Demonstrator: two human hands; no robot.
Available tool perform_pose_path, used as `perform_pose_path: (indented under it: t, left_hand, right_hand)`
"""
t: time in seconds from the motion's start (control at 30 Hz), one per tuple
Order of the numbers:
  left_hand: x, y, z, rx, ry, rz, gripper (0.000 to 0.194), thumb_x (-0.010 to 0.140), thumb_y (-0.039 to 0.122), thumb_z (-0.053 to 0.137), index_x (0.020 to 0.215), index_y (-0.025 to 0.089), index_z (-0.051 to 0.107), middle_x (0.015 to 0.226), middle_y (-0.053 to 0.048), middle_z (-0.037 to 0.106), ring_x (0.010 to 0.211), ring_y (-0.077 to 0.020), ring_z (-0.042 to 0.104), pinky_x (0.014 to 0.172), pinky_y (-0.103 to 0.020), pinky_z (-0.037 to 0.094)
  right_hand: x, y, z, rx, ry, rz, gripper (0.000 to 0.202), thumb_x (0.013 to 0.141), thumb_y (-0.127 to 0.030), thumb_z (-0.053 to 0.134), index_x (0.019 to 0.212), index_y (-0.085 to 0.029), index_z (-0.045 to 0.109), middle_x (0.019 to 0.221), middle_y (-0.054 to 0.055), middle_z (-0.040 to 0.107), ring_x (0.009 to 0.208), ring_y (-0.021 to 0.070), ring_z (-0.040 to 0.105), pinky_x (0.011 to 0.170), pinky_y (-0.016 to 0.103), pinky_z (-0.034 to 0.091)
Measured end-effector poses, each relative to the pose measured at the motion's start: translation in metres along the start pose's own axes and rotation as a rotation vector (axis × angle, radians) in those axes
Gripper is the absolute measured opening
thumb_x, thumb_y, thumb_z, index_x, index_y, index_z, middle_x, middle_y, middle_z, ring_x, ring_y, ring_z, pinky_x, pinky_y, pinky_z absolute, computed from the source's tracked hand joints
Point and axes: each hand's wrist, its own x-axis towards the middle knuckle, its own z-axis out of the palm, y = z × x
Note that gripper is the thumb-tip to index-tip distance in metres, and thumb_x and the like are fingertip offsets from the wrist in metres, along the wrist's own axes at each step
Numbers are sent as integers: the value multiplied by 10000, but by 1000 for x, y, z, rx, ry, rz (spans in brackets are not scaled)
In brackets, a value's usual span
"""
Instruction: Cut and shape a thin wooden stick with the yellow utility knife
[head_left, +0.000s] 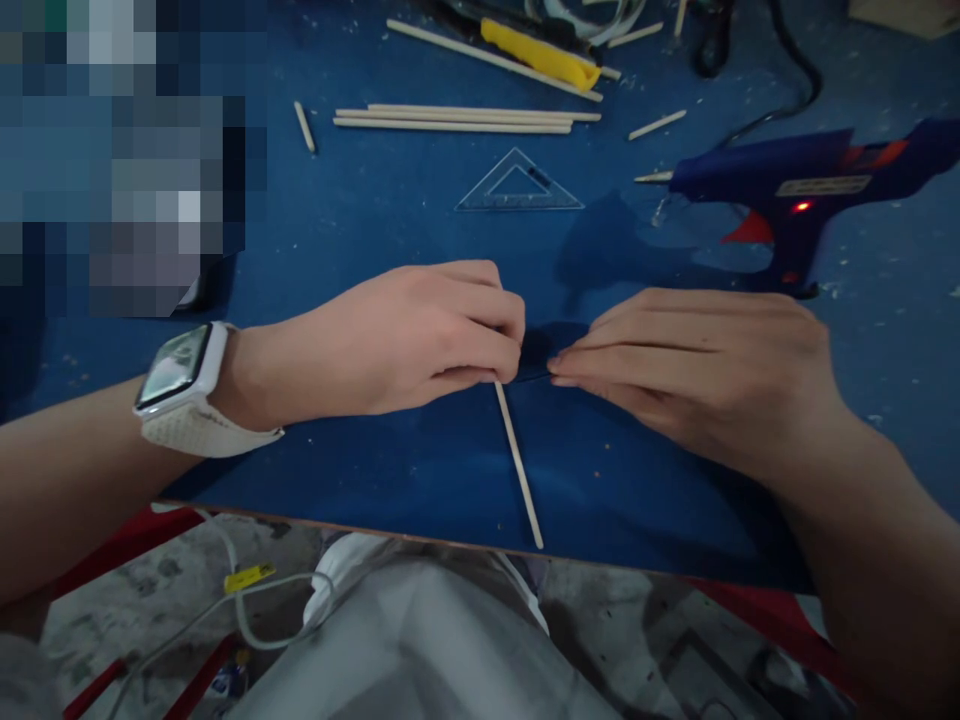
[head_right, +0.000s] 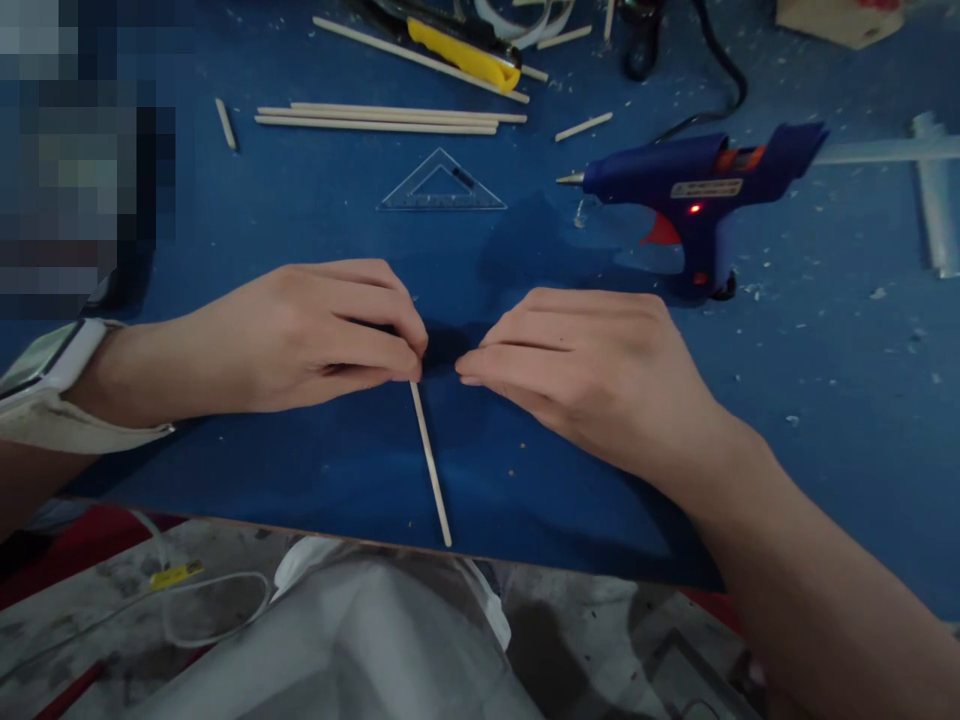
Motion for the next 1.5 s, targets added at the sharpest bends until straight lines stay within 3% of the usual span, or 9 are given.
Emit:
perform_pose_path:
  t: [0.3,0.7,0.93,1.5]
  left_hand:
    - [0,0,3,-5,17,-40,335,1332,273,619,1179,284,917,1276,-52,917,1216,-266,834,1089,-403,687]
    - [0,1,4,35,35,15,335,1350,266,593,1182,252,883,1267,-65,909,1197,-264,835,1085,-418,717]
    - [-1,1,4,13,40,-20,311,1323,261,627,1183,268,906,1266,-67,922,1182,-263,833,1075,-424,714]
    - [-1,1,5,70,26,5,387,1368,323,553,1187,266,890,1237,-70,897,1174,-258,850,1104,-439,735]
  right_hand:
    - [4,-3,1,38,26,-37,153,1149,-93,921,1204,-224,866,1118,6,993,969,210,938,773,365,751]
    - [3,-3,3,36,25,11,146,1203,-150,886,1176,-293,878,1089,-66,985,949,194,941,776,345,757]
    - [4,-4,0,45,23,-4,156,1145,-85,918,1186,-235,903,1090,-16,992,958,199,926,780,349,761]
    - [0,-15,11,42,31,53,194,1175,-112,866,1170,-284,955,1053,-40,980,911,190,911,780,328,762]
